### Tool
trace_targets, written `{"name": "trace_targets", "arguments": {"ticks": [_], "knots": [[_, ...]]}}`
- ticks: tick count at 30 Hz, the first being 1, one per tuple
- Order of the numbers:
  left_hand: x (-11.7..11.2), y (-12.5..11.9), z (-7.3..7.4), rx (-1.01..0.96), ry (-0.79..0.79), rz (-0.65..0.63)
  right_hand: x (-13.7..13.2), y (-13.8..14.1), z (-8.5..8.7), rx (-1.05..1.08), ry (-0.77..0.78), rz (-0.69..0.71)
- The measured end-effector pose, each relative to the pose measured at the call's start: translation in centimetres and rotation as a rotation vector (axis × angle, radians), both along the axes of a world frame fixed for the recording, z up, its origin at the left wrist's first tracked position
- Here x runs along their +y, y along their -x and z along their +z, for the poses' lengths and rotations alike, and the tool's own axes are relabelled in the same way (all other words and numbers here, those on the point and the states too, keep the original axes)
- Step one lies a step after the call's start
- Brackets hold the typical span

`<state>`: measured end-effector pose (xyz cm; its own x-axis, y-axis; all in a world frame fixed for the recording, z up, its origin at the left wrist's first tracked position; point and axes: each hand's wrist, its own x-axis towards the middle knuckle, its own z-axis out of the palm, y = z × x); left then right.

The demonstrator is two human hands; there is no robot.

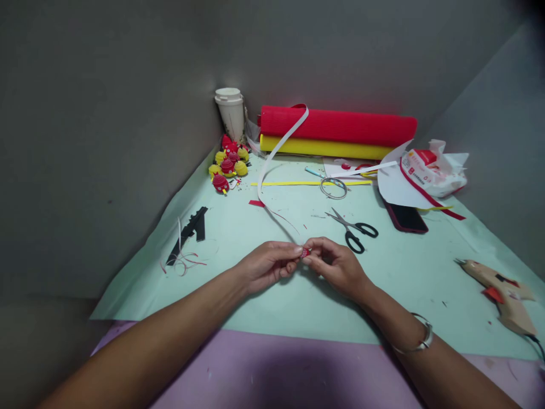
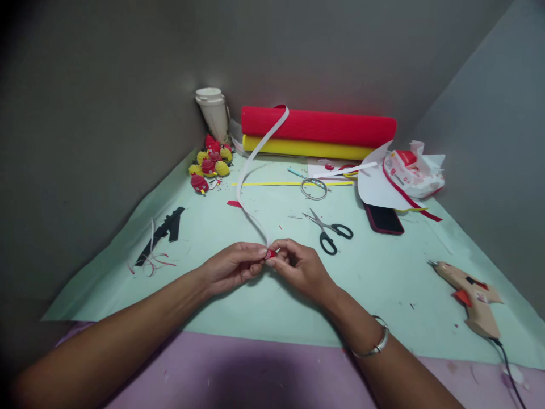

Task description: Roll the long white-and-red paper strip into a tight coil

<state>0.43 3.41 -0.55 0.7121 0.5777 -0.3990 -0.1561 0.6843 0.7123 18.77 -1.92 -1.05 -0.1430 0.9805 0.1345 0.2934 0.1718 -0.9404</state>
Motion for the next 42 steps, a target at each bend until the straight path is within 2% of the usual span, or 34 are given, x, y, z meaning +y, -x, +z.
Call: {"name": "trace_targets", "arguments": {"ticks": [7, 10, 12, 15, 18, 24, 29, 42], "knots": [[0.0, 0.0, 0.2, 0.001, 0.016, -0.03, 0.4, -0.7, -0.3, 0.109, 0.137, 0.078], [0.0, 0.0, 0.1, 0.009, 0.018, -0.033, 0.4, -0.5, -0.3, 0.119, 0.144, 0.093], [0.1, 0.0, 0.1, 0.005, 0.015, -0.011, 0.3, -0.3, -0.3, 0.069, 0.07, 0.05], [0.1, 0.0, 0.1, -0.006, 0.011, 0.021, 0.0, 0.2, -0.4, -0.071, -0.141, -0.056], [0.0, -0.1, 0.2, -0.003, 0.011, 0.037, -0.2, 0.5, -0.6, -0.181, -0.297, -0.105], [0.0, -0.1, 0.1, 0.006, -0.005, 0.03, -0.2, 0.4, -0.5, -0.281, -0.374, -0.112], [0.0, 0.0, 0.1, 0.01, 0.002, 0.017, -0.2, 0.3, -0.6, -0.241, -0.338, -0.108], [-0.2, -0.2, 0.4, 0.023, 0.004, 0.035, 0.1, 0.2, 0.1, -0.043, -0.064, -0.043]]}}
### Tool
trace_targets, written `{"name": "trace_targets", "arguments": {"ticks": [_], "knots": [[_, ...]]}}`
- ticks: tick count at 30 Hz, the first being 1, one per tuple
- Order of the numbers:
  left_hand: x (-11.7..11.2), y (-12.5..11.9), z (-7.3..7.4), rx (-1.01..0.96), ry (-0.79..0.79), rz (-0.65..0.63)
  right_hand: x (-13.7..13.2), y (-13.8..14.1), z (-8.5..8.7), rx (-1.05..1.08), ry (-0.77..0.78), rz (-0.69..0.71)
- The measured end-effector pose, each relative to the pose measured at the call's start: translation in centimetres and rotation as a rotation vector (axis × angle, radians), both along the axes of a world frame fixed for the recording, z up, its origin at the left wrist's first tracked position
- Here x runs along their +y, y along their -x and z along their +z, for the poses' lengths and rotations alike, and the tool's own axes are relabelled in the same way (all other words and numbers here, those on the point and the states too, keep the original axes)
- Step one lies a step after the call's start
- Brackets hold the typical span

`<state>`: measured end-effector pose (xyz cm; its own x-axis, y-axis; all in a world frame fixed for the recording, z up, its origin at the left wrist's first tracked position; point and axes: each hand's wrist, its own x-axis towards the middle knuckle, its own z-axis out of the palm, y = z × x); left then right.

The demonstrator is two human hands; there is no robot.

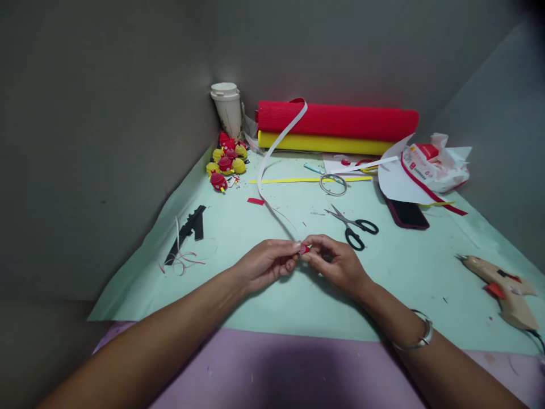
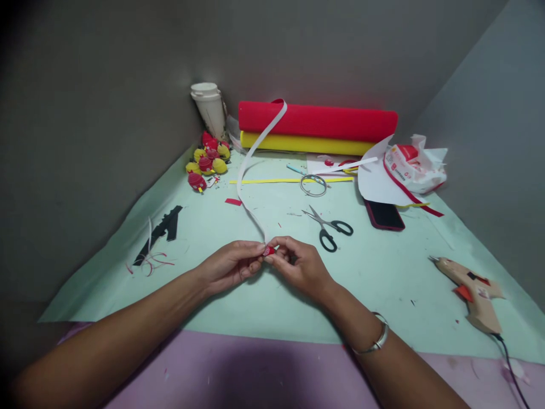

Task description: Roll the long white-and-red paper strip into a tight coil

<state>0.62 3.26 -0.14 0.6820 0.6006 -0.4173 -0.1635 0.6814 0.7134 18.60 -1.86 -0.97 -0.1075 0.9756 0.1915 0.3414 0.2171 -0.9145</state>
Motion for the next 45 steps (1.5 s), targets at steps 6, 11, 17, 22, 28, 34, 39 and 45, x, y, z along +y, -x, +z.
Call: {"name": "trace_targets", "arguments": {"ticks": [6, 11, 17, 22, 28, 34, 39, 45], "knots": [[0.0, 0.0, 0.0, 0.018, -0.008, -0.011, 0.3, -0.6, -0.4, 0.078, 0.107, 0.063], [0.0, 0.1, -0.2, 0.003, -0.017, -0.049, 0.4, -1.0, -0.3, 0.167, 0.212, 0.159], [0.1, 0.0, -0.3, -0.011, -0.017, -0.014, -0.2, -0.1, -0.5, -0.067, -0.079, -0.009], [0.0, -0.1, -0.1, -0.018, -0.01, 0.001, -0.4, 0.1, -0.8, -0.248, -0.314, -0.105], [0.0, 0.0, -0.2, -0.02, -0.003, -0.004, -0.3, 0.0, -0.8, -0.252, -0.335, -0.083], [0.1, 0.1, -0.3, -0.017, -0.006, -0.016, -0.3, 0.0, -0.6, -0.094, -0.083, -0.037], [0.1, 0.2, -0.6, -0.017, -0.019, -0.035, 0.0, -0.2, -0.2, 0.028, 0.075, 0.016], [0.1, 0.2, -0.6, -0.024, -0.042, -0.059, 0.1, -0.5, -0.2, 0.099, 0.144, 0.073]]}}
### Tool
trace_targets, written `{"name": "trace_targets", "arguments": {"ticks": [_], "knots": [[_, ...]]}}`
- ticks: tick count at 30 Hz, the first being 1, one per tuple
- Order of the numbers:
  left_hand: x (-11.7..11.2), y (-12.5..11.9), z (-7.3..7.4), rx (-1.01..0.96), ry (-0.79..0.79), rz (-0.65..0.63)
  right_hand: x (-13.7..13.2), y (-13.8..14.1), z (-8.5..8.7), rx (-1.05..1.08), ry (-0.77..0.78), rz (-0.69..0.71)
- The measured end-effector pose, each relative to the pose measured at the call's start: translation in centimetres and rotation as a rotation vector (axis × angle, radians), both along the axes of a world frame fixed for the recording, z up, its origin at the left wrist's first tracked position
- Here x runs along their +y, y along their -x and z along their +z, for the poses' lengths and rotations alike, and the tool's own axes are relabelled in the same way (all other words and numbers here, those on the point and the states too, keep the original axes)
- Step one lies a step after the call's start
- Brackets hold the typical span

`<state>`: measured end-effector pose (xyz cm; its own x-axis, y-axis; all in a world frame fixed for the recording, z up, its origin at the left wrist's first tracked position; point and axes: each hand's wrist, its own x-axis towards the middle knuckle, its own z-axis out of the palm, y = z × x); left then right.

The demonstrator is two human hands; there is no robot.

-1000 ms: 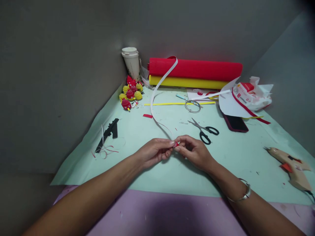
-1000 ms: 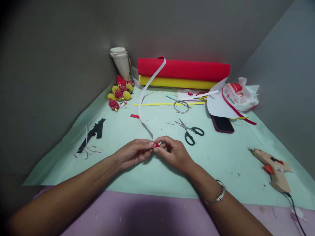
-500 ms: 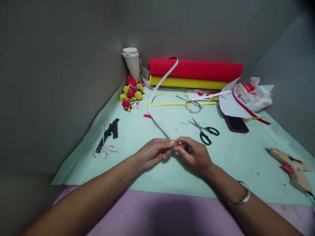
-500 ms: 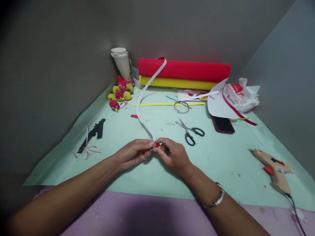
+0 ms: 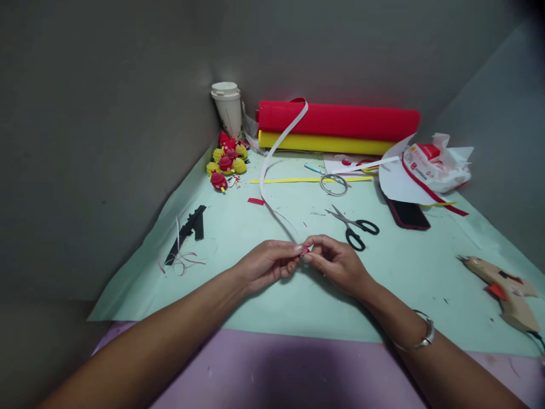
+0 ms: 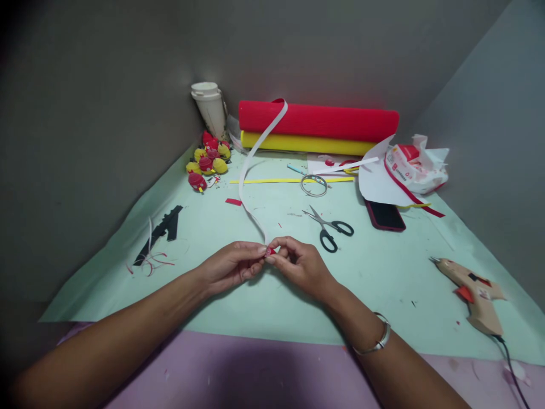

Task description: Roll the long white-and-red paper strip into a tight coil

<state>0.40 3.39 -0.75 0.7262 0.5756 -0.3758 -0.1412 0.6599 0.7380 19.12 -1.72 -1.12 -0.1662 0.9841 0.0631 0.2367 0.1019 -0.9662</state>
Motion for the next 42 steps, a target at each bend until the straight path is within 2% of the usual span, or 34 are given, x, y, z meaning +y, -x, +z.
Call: {"name": "trace_targets", "arguments": {"ticks": [10, 12, 15, 17, 22, 24, 27, 34, 42], "knots": [[0.0, -0.1, 0.3, 0.001, 0.026, -0.024, 0.3, -0.6, 0.1, 0.077, 0.135, 0.11], [0.0, -0.1, 0.4, 0.003, 0.04, -0.007, 0.2, -0.3, 0.0, 0.023, 0.056, 0.055], [0.0, -0.2, 0.5, 0.009, 0.063, 0.035, -0.2, 0.2, -0.3, -0.134, -0.192, -0.074], [0.1, -0.3, 0.5, 0.009, 0.073, 0.048, -0.4, 0.5, -0.5, -0.232, -0.332, -0.11], [0.0, -0.2, 0.6, 0.024, 0.082, 0.056, -0.5, 0.6, -0.7, -0.351, -0.478, -0.163], [0.0, -0.2, 0.7, 0.026, 0.069, 0.048, -0.5, 0.5, -0.7, -0.358, -0.464, -0.161], [-0.1, -0.2, 0.5, 0.02, 0.037, 0.029, -0.5, 0.5, -0.5, -0.33, -0.36, -0.134], [-0.1, 0.0, 0.2, 0.002, 0.039, 0.012, -0.3, 0.3, 0.0, -0.147, -0.149, -0.086], [-0.1, 0.0, 0.3, 0.017, 0.033, 0.001, 0.0, -0.1, 0.2, -0.078, -0.052, -0.024]]}}
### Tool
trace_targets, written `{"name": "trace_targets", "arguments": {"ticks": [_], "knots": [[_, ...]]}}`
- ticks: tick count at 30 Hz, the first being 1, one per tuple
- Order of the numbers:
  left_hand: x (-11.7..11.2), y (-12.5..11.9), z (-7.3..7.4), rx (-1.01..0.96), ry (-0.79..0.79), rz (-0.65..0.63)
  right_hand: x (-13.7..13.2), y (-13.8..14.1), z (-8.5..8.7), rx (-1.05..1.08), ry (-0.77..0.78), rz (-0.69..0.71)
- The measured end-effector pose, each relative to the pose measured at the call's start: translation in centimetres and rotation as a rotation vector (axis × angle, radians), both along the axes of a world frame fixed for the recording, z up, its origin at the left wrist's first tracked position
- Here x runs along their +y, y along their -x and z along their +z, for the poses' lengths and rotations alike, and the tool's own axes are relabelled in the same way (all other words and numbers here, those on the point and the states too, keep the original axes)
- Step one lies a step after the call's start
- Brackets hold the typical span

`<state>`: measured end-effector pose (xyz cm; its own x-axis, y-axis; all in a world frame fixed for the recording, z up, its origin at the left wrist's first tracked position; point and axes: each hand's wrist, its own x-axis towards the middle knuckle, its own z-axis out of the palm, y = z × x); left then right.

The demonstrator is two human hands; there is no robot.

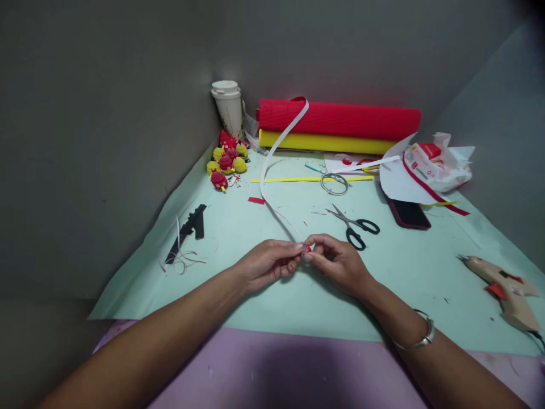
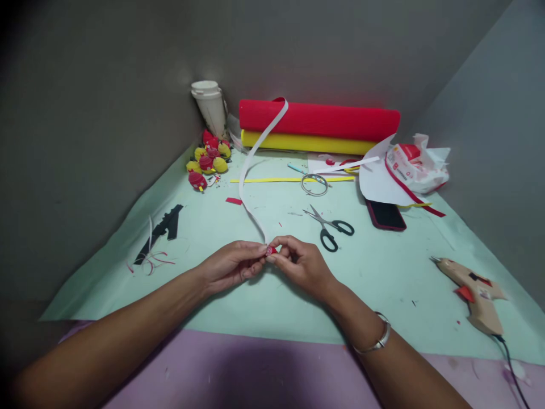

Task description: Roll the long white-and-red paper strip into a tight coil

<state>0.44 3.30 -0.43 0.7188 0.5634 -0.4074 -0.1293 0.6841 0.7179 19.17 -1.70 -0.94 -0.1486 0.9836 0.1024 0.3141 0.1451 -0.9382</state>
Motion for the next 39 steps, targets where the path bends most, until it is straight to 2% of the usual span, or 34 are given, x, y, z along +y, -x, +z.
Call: {"name": "trace_targets", "arguments": {"ticks": [13, 16, 21, 25, 30, 39], "knots": [[0.1, 0.0, 0.0, 0.018, 0.028, -0.005, 0.3, -0.6, -0.3, 0.086, 0.087, 0.096], [0.0, -0.1, 0.2, 0.02, 0.023, 0.021, 0.1, -0.3, -0.4, 0.021, 0.004, 0.037], [0.0, -0.3, 0.5, 0.012, 0.031, 0.069, -0.3, 0.4, -0.6, -0.193, -0.262, -0.083], [0.0, -0.2, 0.4, 0.001, 0.03, 0.072, -0.5, 0.5, -0.8, -0.276, -0.323, -0.126], [0.0, -0.1, 0.1, 0.0, 0.015, 0.055, -0.4, 0.4, -0.8, -0.235, -0.259, -0.11], [0.0, -0.1, 0.1, 0.002, 0.007, 0.016, 0.1, -0.2, -0.1, 0.014, 0.029, 0.027]]}}
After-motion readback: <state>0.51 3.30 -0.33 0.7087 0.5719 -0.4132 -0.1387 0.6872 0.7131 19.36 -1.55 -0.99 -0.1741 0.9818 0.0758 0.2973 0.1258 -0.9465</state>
